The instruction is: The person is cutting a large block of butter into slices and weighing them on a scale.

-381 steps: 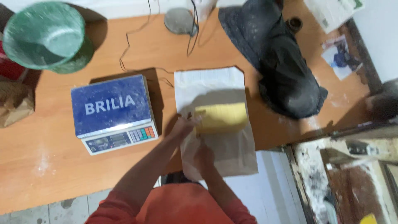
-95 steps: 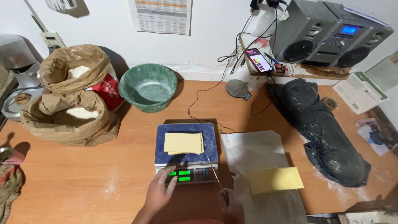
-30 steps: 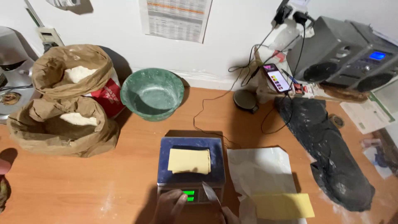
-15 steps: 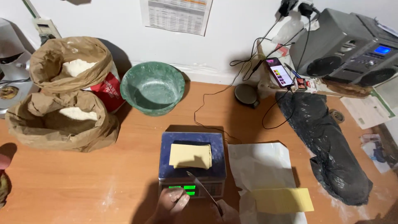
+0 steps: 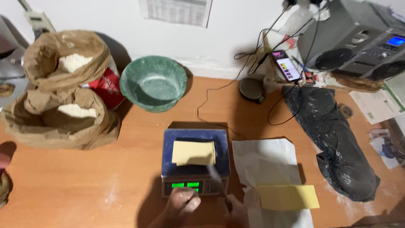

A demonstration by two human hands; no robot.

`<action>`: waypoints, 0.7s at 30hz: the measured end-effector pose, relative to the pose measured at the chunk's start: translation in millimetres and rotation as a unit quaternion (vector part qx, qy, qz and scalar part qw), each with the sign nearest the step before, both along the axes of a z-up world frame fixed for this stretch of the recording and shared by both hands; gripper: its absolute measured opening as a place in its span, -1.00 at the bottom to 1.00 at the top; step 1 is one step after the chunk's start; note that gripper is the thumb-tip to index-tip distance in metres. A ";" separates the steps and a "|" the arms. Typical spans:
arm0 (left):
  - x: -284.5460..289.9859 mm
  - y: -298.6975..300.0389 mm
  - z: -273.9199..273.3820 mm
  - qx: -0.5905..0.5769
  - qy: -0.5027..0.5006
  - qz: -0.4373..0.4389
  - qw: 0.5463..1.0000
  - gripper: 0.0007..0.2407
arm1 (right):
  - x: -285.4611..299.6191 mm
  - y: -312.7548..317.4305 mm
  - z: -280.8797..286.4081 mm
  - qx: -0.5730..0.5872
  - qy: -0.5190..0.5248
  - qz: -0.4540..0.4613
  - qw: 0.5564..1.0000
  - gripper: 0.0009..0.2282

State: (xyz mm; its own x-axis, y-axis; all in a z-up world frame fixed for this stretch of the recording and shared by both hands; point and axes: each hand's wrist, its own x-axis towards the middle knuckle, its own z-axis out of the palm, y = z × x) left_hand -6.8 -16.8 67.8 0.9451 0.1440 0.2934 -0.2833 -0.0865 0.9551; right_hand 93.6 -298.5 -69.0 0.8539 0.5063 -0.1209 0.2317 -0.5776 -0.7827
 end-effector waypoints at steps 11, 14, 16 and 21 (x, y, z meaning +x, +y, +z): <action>-5.4 15.8 -27.0 0.000 0.031 0.052 0.998 -0.72 | 2.9 19.4 56.5 -0.075 0.033 -0.087 0.993 -0.82; -10.6 3.0 -32.7 0.040 0.018 0.029 0.999 -0.72 | -16.7 24.9 56.6 -0.028 0.065 -0.024 0.997 -0.88; -3.7 0.5 -28.7 0.076 -0.006 0.008 0.997 -0.72 | -18.1 30.4 47.2 -0.012 0.047 0.042 0.998 -0.90; -0.5 -3.3 -13.2 0.045 0.058 0.031 0.997 -0.70 | -11.5 36.9 46.7 -0.025 0.155 -0.007 0.988 -0.85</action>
State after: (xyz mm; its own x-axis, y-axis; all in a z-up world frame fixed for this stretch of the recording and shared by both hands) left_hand -7.3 -20.1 54.6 0.9634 0.1811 0.1977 -0.1637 -0.1864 0.9687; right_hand 82.1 -261.7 -22.3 0.7783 0.4819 -0.4025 -0.0222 -0.6194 -0.7847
